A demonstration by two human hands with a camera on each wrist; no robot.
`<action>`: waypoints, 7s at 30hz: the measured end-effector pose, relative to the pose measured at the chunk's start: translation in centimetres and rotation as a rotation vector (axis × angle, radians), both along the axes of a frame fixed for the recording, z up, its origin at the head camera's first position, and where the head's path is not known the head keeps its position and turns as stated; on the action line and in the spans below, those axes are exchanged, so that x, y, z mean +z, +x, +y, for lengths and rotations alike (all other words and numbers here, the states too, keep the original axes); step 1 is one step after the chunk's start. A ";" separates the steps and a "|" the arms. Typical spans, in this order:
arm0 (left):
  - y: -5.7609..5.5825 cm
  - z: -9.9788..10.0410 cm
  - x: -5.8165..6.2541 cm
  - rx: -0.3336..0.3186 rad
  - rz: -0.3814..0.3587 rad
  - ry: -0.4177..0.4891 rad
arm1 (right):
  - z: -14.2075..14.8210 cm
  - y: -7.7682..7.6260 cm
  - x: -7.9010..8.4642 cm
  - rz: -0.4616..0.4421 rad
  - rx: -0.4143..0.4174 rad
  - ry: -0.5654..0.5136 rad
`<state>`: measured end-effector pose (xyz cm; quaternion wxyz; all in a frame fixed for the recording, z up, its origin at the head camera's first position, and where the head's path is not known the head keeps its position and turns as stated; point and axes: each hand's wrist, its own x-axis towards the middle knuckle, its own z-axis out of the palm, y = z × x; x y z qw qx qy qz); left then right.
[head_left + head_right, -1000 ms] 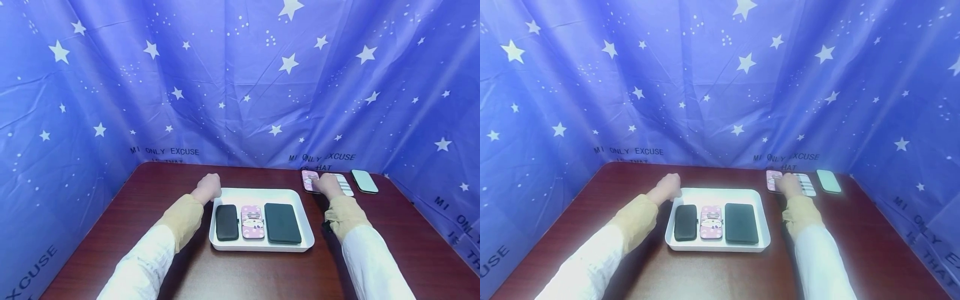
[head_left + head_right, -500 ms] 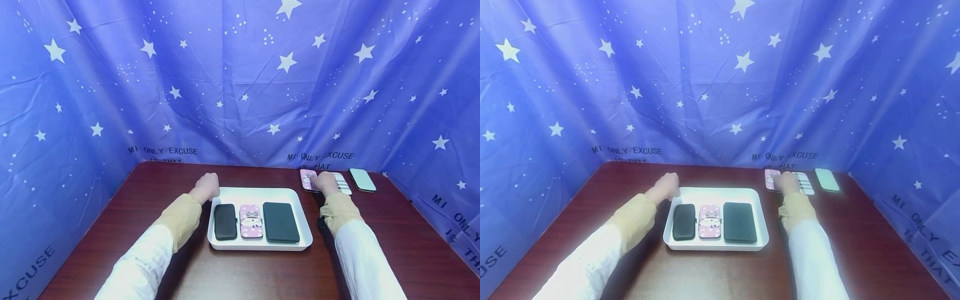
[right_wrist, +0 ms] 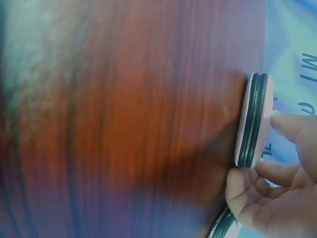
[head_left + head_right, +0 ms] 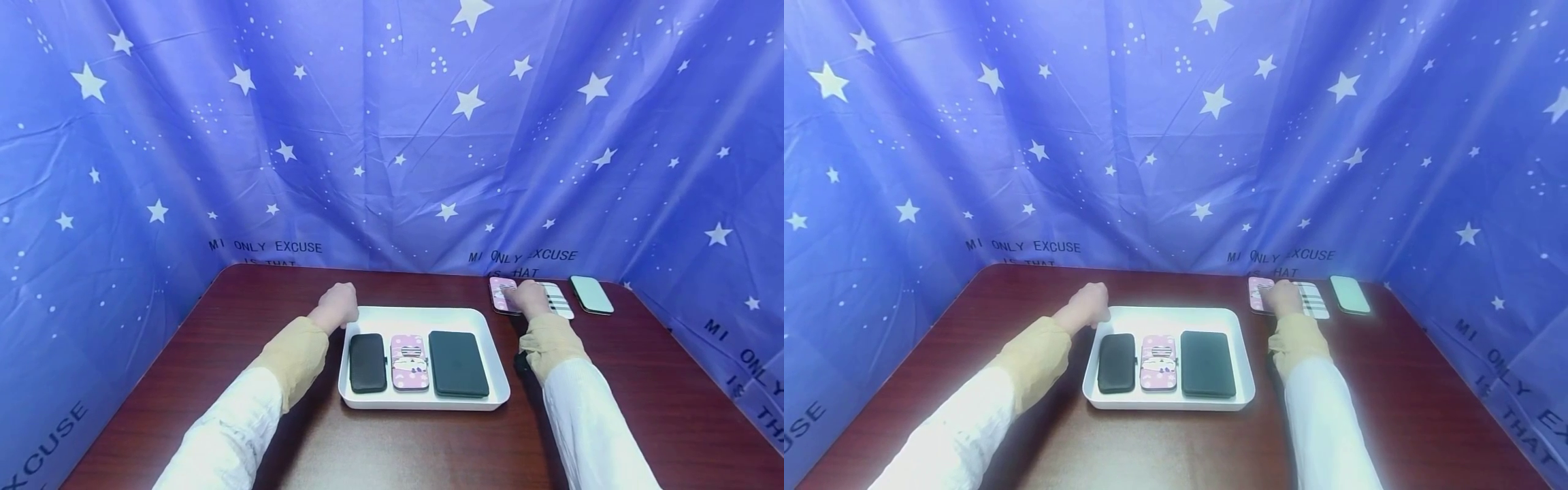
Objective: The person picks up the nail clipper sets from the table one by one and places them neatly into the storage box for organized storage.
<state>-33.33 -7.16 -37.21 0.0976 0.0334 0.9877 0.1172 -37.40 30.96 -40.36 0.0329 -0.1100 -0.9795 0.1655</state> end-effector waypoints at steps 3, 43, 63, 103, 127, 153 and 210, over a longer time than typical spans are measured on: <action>0.0 0.0 0.0 -0.001 0.001 -0.001 | 0.1 0.0 -0.1 0.003 -0.012 -0.030; -0.3 -0.1 0.1 -0.002 -0.013 0.002 | 1.2 -0.1 0.3 -0.004 -0.172 -0.741; -0.2 -0.1 -0.1 -0.010 -0.006 0.014 | 2.1 -0.2 -0.2 -0.024 -0.178 -1.057; -0.2 0.0 0.0 0.003 -0.011 -0.001 | 1.7 1.5 3.2 -0.003 -0.106 -1.100; -0.2 0.0 -0.1 0.008 -0.013 -0.010 | -1.1 3.6 5.1 0.016 0.099 -1.238; -0.1 0.1 0.1 -0.001 -0.005 -0.016 | -6.1 6.8 7.0 -0.029 0.248 -1.301; -0.3 0.0 -0.2 0.028 0.017 -0.013 | -18.9 12.3 3.4 -0.258 0.409 -1.359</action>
